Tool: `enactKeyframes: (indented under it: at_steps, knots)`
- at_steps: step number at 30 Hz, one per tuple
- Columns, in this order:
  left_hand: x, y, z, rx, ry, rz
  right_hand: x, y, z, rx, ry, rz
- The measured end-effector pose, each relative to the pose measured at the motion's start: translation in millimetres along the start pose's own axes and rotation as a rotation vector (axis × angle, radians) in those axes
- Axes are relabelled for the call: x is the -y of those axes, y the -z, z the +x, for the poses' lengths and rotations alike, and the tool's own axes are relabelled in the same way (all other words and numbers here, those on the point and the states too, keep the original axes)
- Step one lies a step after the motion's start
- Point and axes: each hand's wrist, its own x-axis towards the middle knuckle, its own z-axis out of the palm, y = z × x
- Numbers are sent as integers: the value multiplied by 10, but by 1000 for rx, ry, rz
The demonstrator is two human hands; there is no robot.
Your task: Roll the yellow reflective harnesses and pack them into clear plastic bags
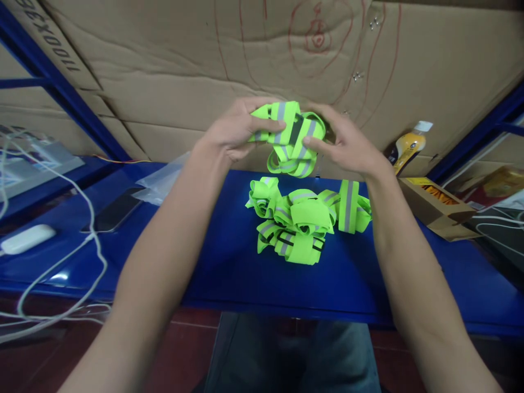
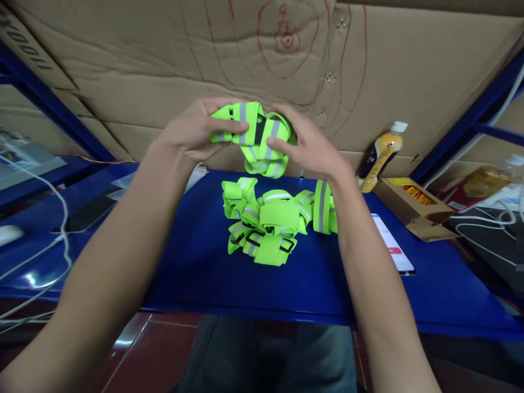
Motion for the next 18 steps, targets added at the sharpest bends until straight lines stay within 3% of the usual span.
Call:
enactKeyframes:
  at_steps: [6, 8, 13, 18]
  knots:
    - [-48, -39, -68, 190, -219, 189, -38, 87, -49, 207, -89, 12]
    - [-25, -97, -64, 153, -228, 196, -1, 102, -68, 216, -132, -8]
    - [47, -225, -7, 3, -79, 175, 43, 23, -45, 94, -111, -161]
    - [65, -260, -2, -120, -219, 266, 74, -101, 3, -53, -22, -254]
